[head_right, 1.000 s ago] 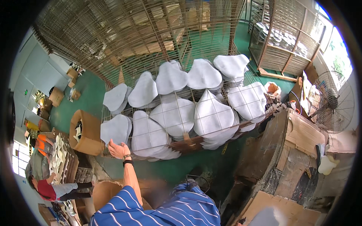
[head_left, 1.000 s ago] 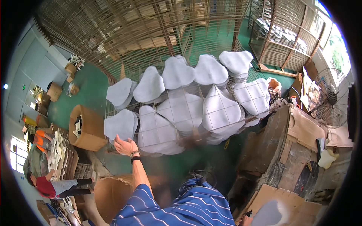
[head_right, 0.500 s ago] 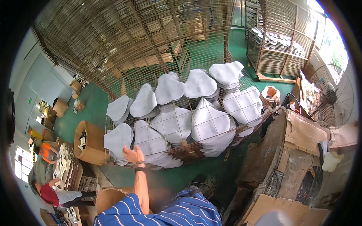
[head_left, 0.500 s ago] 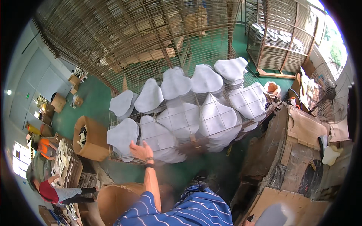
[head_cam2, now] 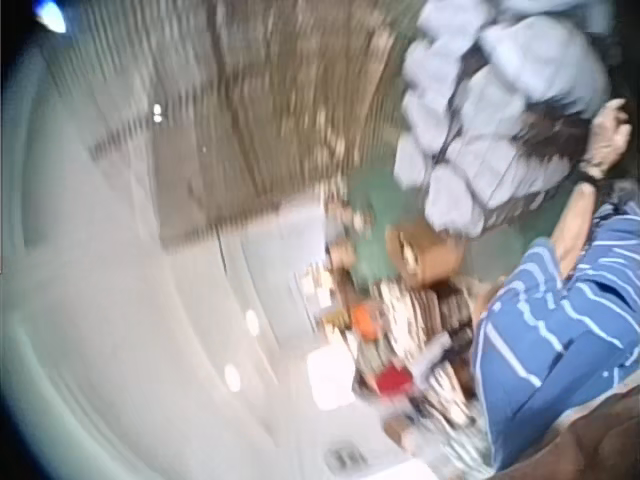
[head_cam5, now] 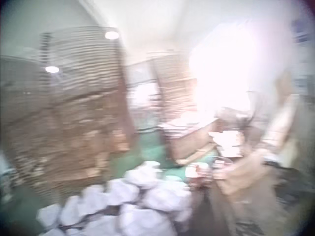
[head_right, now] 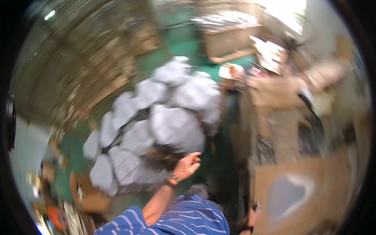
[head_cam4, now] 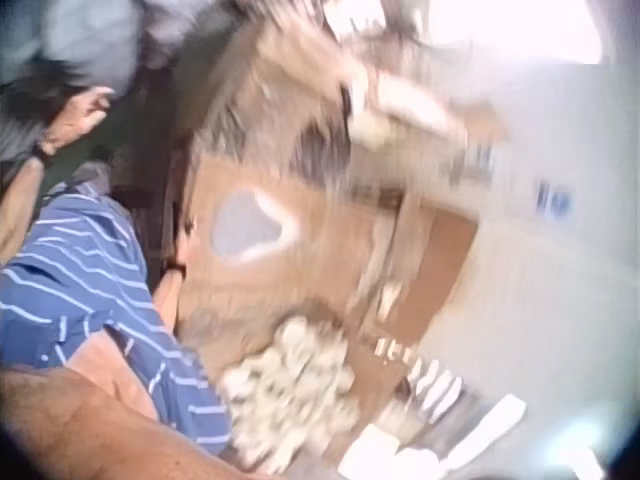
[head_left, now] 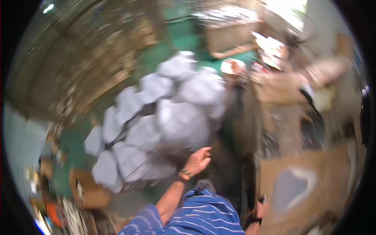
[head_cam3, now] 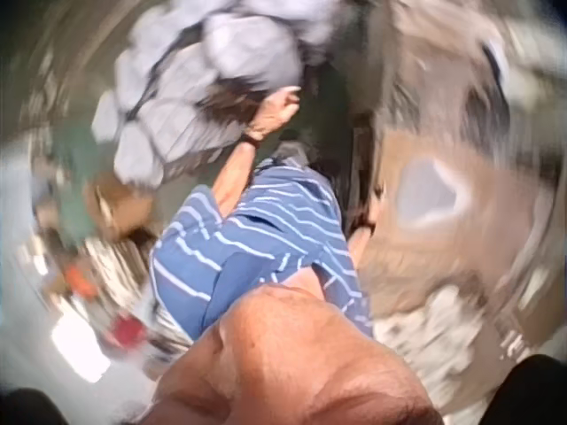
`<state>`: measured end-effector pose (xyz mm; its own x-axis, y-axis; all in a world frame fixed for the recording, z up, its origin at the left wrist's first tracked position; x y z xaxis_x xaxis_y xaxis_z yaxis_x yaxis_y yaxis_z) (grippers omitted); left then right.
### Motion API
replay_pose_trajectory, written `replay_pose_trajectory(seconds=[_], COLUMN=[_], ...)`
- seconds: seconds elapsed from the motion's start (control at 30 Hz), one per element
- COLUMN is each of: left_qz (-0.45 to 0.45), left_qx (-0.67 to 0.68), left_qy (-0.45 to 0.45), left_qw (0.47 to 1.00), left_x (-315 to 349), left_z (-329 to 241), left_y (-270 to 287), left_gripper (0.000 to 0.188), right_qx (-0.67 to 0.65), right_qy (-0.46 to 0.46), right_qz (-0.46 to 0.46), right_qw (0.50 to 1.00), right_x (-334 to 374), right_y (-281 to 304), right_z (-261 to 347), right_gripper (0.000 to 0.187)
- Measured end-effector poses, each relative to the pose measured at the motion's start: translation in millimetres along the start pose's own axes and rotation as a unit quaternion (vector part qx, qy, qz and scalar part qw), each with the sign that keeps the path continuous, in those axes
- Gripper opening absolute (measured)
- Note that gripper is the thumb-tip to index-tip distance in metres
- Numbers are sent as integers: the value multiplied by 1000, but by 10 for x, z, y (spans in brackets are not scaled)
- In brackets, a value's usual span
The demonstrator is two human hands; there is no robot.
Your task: The person repeatedly picks up white, irregularly shaped objects from a wire rack and places them on a cardboard surface. They use a spray gun to apply a grey coating to the objects. After spraying, the person returns the coated objects to the rack. The process is repeated for multiple items in a workshop setting.
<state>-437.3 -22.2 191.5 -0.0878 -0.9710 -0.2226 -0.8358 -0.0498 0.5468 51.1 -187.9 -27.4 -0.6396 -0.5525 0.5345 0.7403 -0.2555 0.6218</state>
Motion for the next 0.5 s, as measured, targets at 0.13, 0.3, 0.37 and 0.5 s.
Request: replay_pose_trajectory(seconds=[0.13, 0.3, 0.37, 0.5], left_qz=[118, 215, 252, 363], left_qx=[-30, 28, 149, 61], left_qy=[17, 65, 202, 279], left_qw=[992, 974, 935, 887], left_x=[39, 391, 499, 554], left_z=[182, 1229, 1818, 2356], left_y=[-491, -1079, -1343, -1612], left_gripper=[41, 40, 37, 35], right_qx=[-38, -18, -42, -104], right_qy=[-20, -42, -103, -10], right_qz=[9, -16, -27, -153], right_qw=[999, 999, 993, 983], right_x=[261, 770, 1055, 1821], right_y=[85, 566, 757, 1215], right_z=[348, 597, 700, 1000], right_gripper=[23, 41, 45, 48])
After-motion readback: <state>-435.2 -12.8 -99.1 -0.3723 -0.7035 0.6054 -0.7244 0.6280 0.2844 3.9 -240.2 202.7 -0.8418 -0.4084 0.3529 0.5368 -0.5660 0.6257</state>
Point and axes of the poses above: each hand's wrist, its own x-axis away from the middle knuckle, its own y-axis out of the back of the hand, z = x × y, the point moved 4 cm from there along -x, towards the middle knuckle, and after that the axes turned 15 degrees about -y, right-handed, at the moved point
